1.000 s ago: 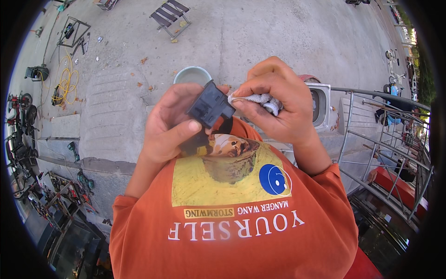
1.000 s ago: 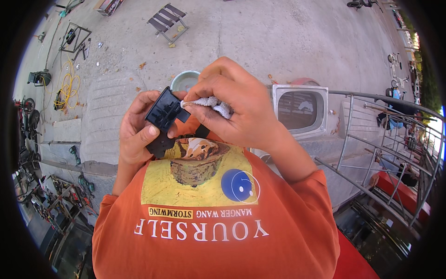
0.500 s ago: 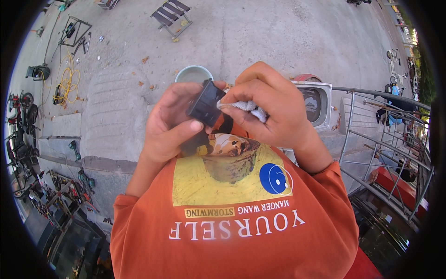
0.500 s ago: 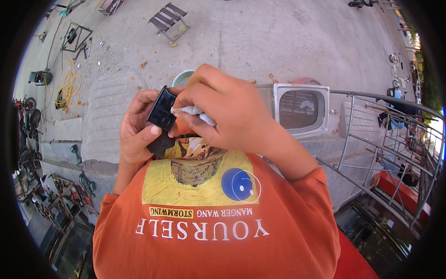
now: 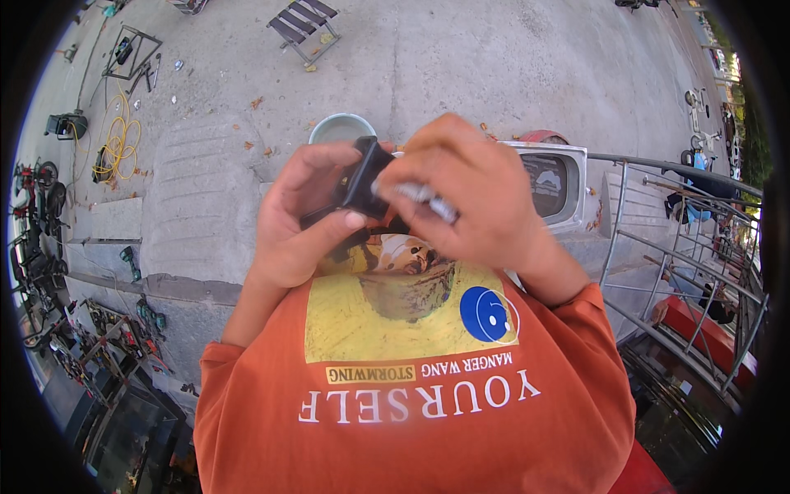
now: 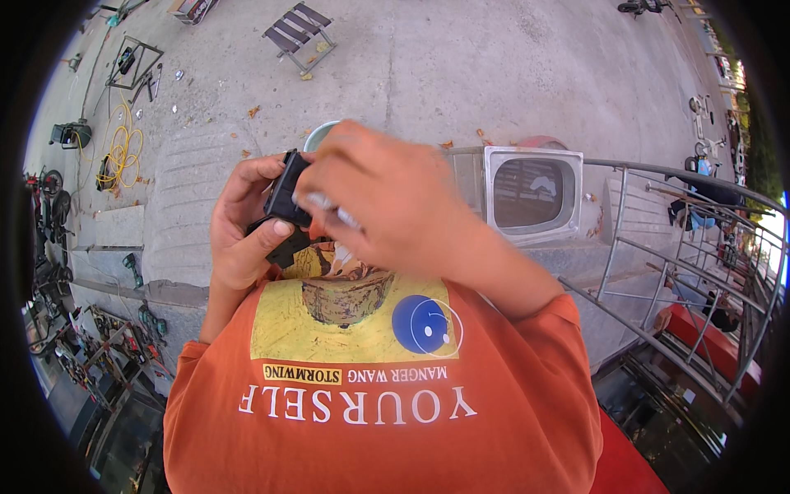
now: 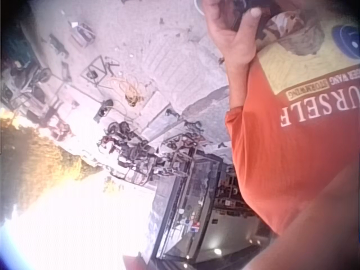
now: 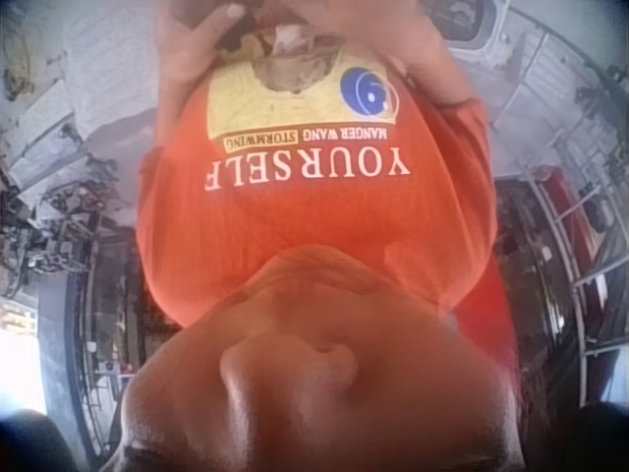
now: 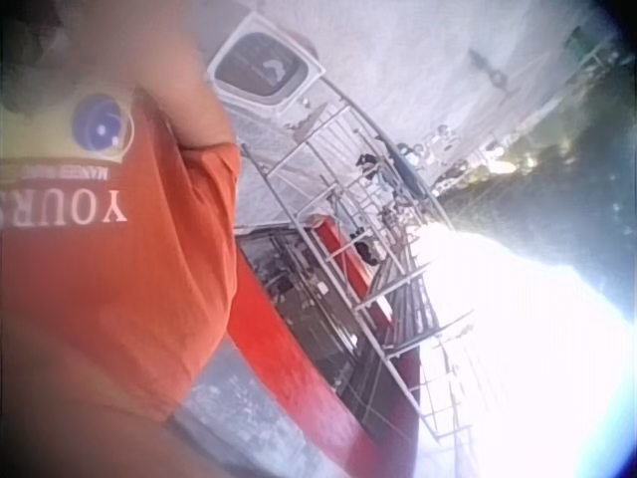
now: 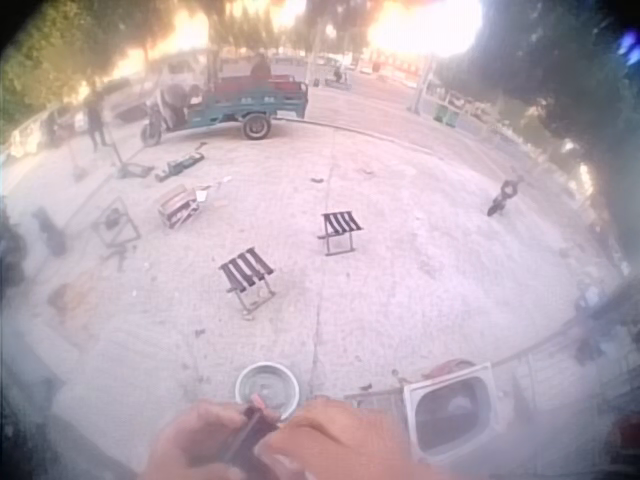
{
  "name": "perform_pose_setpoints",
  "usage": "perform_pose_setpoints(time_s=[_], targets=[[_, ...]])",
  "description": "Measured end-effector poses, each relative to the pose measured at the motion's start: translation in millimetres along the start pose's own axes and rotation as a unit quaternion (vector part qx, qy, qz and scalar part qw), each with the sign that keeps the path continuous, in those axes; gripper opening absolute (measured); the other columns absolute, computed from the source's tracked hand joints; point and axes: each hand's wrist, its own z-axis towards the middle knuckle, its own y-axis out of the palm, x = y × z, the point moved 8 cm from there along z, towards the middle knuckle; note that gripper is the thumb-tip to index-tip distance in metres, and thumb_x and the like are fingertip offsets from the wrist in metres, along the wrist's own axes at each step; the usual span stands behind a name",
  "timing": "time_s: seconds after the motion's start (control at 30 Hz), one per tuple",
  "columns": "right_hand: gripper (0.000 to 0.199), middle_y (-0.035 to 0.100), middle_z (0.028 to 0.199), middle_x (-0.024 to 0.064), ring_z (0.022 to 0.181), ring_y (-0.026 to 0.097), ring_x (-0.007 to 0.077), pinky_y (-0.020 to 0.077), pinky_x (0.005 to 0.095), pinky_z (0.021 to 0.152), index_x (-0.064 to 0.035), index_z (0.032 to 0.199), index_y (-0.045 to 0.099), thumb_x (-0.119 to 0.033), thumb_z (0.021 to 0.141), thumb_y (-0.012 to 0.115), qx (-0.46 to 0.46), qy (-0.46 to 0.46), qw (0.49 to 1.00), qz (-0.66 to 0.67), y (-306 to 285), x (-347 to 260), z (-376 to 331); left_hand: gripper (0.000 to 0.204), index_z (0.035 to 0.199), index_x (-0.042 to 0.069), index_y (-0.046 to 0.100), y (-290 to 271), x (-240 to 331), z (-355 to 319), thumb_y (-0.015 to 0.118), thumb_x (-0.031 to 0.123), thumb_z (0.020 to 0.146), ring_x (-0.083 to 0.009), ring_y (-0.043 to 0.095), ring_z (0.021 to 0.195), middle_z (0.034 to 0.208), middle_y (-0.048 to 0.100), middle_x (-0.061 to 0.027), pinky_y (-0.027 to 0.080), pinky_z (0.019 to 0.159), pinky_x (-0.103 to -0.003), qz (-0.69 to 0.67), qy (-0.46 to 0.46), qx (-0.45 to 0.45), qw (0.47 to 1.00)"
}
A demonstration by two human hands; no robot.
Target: The person wipes a small black electronic component with a white cloth, repeatedly rotating it to clean different sides. The person periodically dips the cloth into a sink to wet it and continues wiping the component throughout the clip.
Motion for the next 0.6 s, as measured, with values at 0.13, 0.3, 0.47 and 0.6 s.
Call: perform_pose_setpoints(time_s=[0.13,0.3,0.47,0.6], targets=[[0.020,0.064,0.091,0.0085,0.071,0.065,0.0196,0.0512,0.0288,0.059,-0.0063,0.094,0.073,-0.002,0.075,0.079,-0.004,0.010,1.000,0.011,-1.9,3.1,-0.6,0.055,0.134,0.000,0.048,-2.4,1.6,0.2,0.067,-0.011,0.083,-0.0270,0.055,0.130,0.140,0.054,-0.0212,0.052,0.102,-0.041,0.044,0.026,-0.011,0.999],[0.017,0.066,0.089,0.0085,0.073,0.065,0.0176,0.0502,0.0274,0.062,-0.0036,0.095,0.073,0.001,0.079,0.076,0.020,0.067,0.997,0.026,-6.8,24.7,-5.1,0.064,0.136,0.000,0.048,-1.5,12.7,-2.1,0.074,-0.009,0.078,-0.0254,0.056,0.128,0.135,0.055,-0.0157,0.054,0.096,-0.039,0.121,0.056,0.049,0.990],[0.016,0.070,0.087,0.0095,0.074,0.065,0.0174,0.0487,0.0274,0.065,0.0004,0.094,0.071,0.001,0.079,0.076,0.018,0.123,0.990,0.071,-13.1,31.6,-16.7,0.067,0.133,-0.002,0.052,0.6,19.5,-3.2,0.079,-0.004,0.073,-0.0261,0.059,0.120,0.131,0.054,-0.0170,0.053,0.095,-0.037,0.294,0.110,0.017,0.949],[0.014,0.070,0.088,0.0105,0.074,0.064,0.0183,0.0484,0.0286,0.066,0.0016,0.094,0.069,0.002,0.080,0.073,0.038,0.124,0.990,0.055,-21.8,23.8,-17.6,0.061,0.130,0.000,0.054,5.5,28.6,-5.4,0.077,-0.005,0.074,-0.0278,0.059,0.120,0.134,0.052,-0.0221,0.052,0.098,-0.037,0.365,0.178,-0.015,0.914]])
